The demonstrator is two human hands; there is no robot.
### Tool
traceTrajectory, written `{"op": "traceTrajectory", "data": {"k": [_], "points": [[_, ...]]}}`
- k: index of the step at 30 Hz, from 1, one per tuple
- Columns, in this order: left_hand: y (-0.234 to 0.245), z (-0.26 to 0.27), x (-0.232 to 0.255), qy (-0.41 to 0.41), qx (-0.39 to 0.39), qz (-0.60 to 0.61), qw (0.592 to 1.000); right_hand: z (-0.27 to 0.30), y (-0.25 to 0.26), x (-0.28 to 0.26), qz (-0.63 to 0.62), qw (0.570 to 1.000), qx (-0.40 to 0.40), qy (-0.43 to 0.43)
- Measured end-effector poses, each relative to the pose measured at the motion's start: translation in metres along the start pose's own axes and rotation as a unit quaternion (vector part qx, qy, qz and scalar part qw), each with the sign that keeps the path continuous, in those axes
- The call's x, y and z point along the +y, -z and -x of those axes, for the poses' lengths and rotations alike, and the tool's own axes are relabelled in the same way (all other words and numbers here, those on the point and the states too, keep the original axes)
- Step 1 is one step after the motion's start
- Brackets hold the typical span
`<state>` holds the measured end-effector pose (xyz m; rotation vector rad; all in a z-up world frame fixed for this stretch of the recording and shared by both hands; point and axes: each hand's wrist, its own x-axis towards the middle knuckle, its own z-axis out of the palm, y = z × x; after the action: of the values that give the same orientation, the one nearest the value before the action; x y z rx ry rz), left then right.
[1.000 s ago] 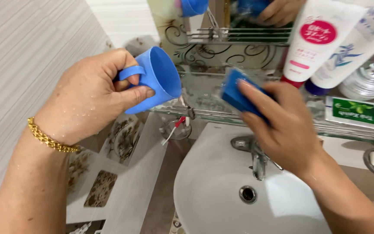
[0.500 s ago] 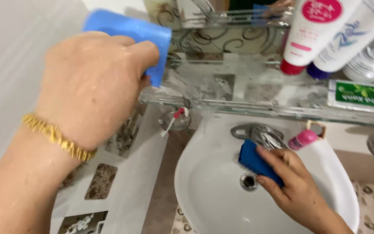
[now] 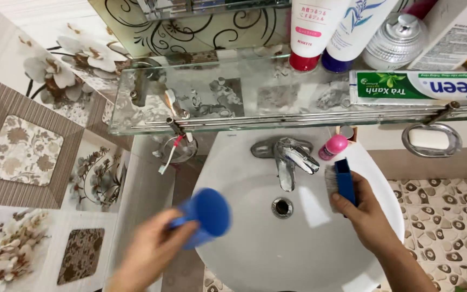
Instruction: Cleaning a bathroom sink, shelf, and shower head with a brush and water.
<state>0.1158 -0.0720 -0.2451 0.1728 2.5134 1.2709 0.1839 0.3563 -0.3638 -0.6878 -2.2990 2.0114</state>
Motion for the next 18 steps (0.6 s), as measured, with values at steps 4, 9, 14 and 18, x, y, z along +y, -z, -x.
{"op": "traceTrajectory", "data": {"k": [4,9,14,18], "points": [[-0.102,-0.045,-0.043,0.069,-0.078,0.087,0.991,-0.012,-0.021,-0.004,-0.041,0.999,-0.021,-0.011],[-0.207,-0.084,-0.093,0.043,-0.069,0.144,0.986,-0.018,-0.042,-0.021,-0.110,0.992,-0.054,-0.038],[-0.253,-0.103,-0.098,0.124,-0.121,0.250,0.953,-0.023,-0.043,-0.029,-0.161,0.985,-0.053,-0.040],[-0.267,-0.111,-0.096,0.207,-0.161,0.296,0.918,-0.026,-0.047,-0.061,-0.226,0.971,-0.080,-0.003]]}}
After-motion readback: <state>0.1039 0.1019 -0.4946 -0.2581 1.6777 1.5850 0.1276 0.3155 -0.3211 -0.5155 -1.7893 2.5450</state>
